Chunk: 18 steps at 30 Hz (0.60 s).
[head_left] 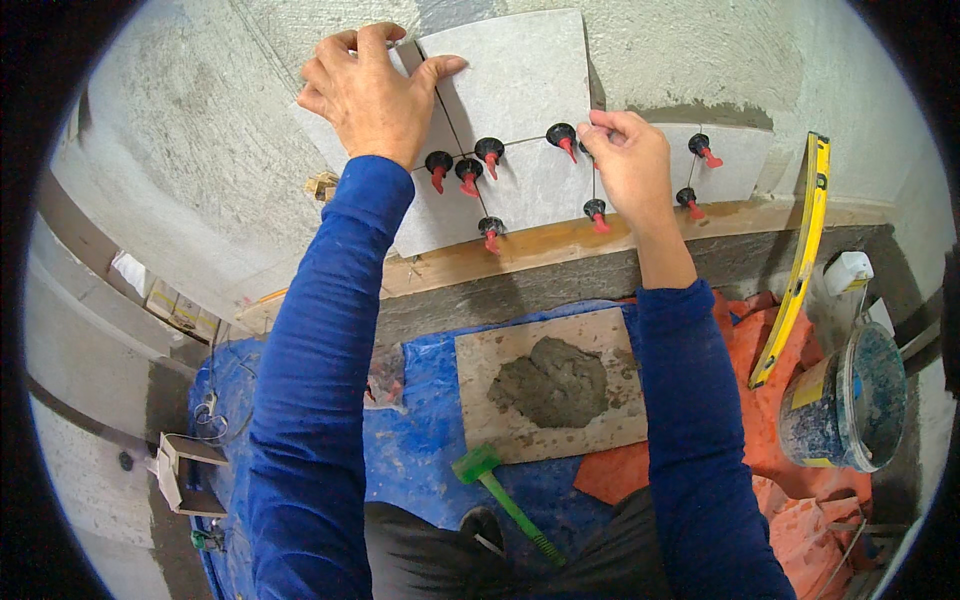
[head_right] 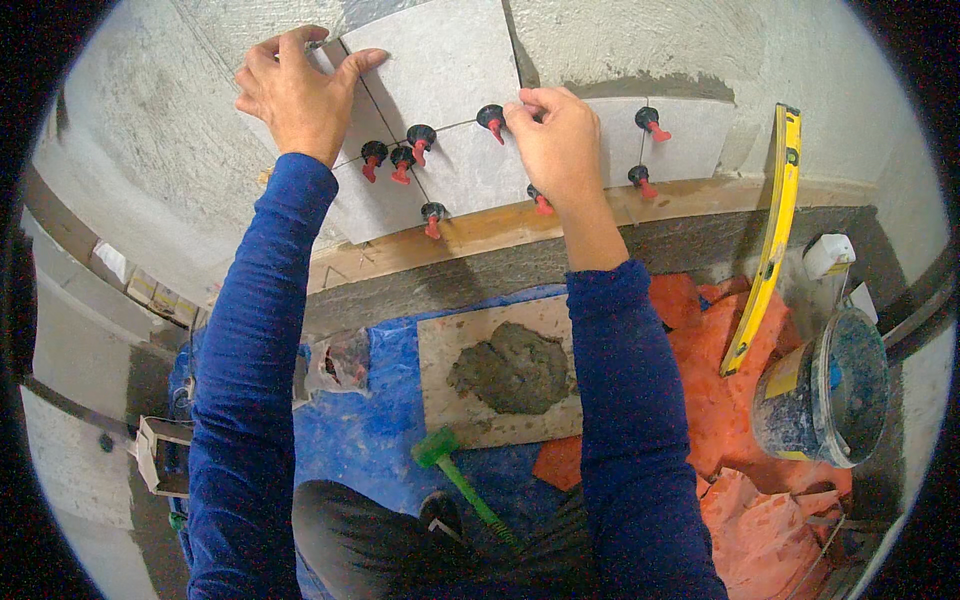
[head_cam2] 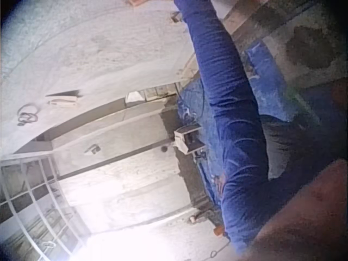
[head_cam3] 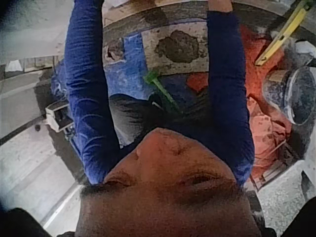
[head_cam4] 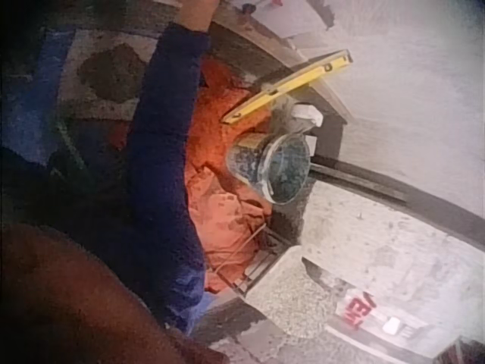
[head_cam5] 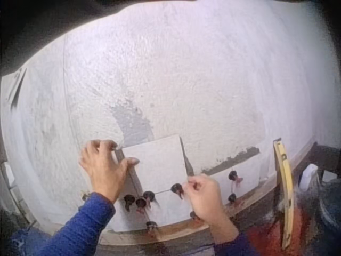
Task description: The person installs white wall tiles using tile leveling clips and a rubber mallet. They apply adhesive to the back of a tile, press it into place, tap it with the mallet, and adjust the leveling clips to ensure alignment.
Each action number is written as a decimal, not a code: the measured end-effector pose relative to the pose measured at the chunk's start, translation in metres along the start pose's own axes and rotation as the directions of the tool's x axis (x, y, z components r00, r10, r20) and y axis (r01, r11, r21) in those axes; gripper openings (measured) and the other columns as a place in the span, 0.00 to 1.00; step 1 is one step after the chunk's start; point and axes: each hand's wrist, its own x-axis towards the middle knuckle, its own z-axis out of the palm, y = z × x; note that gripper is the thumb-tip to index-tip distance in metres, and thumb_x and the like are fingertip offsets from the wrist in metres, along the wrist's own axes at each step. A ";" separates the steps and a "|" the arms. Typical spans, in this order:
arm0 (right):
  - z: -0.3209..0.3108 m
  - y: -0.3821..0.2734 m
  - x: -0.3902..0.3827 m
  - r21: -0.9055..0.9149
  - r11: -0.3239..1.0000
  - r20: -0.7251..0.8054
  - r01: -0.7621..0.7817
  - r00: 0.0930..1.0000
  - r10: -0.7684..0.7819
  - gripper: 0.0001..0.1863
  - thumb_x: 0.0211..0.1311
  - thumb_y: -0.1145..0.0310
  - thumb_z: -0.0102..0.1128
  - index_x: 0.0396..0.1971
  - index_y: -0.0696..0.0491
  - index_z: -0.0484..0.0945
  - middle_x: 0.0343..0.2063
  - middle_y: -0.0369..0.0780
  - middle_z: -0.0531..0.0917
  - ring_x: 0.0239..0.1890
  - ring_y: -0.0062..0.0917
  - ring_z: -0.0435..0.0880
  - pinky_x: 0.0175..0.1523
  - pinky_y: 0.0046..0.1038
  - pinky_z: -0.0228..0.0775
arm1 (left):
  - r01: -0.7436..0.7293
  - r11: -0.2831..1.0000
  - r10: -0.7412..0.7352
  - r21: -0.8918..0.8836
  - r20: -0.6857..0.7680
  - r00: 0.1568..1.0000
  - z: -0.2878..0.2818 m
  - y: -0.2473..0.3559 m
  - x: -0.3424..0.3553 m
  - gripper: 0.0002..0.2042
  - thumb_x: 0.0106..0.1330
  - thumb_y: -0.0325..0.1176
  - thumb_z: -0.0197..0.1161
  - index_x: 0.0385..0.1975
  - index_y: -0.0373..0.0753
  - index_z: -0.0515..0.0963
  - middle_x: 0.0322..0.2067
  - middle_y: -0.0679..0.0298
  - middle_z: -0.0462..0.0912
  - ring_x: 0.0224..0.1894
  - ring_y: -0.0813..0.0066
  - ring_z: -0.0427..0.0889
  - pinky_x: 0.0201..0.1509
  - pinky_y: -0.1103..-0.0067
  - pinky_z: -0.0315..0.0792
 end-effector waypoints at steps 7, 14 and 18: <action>-0.002 -0.002 -0.002 0.033 0.999 0.013 -0.001 1.000 0.001 0.18 0.58 0.64 0.70 0.42 0.63 0.87 0.38 0.49 0.88 0.39 0.35 0.88 0.46 0.32 0.78 | -0.007 0.999 0.006 -0.040 -0.038 0.999 0.003 -0.001 -0.001 0.33 0.46 0.65 0.79 0.47 0.50 0.84 0.51 0.56 0.73 0.59 0.53 0.66 0.63 0.50 0.55; -0.001 0.008 0.000 0.048 0.998 0.045 0.044 0.998 -0.047 0.18 0.58 0.66 0.70 0.44 0.61 0.87 0.38 0.46 0.88 0.38 0.34 0.87 0.45 0.32 0.78 | -0.009 0.999 0.008 -0.039 -0.039 0.999 0.004 -0.002 -0.002 0.32 0.47 0.64 0.79 0.48 0.51 0.84 0.51 0.56 0.74 0.59 0.54 0.66 0.63 0.51 0.55; -0.006 0.009 0.002 0.042 0.999 0.106 -0.014 0.994 0.009 0.17 0.58 0.66 0.70 0.44 0.60 0.87 0.38 0.46 0.88 0.39 0.34 0.87 0.46 0.32 0.78 | 0.023 0.999 -0.022 -0.034 0.014 1.000 0.003 -0.002 0.000 0.34 0.47 0.67 0.77 0.51 0.54 0.85 0.55 0.54 0.74 0.63 0.50 0.67 0.64 0.47 0.56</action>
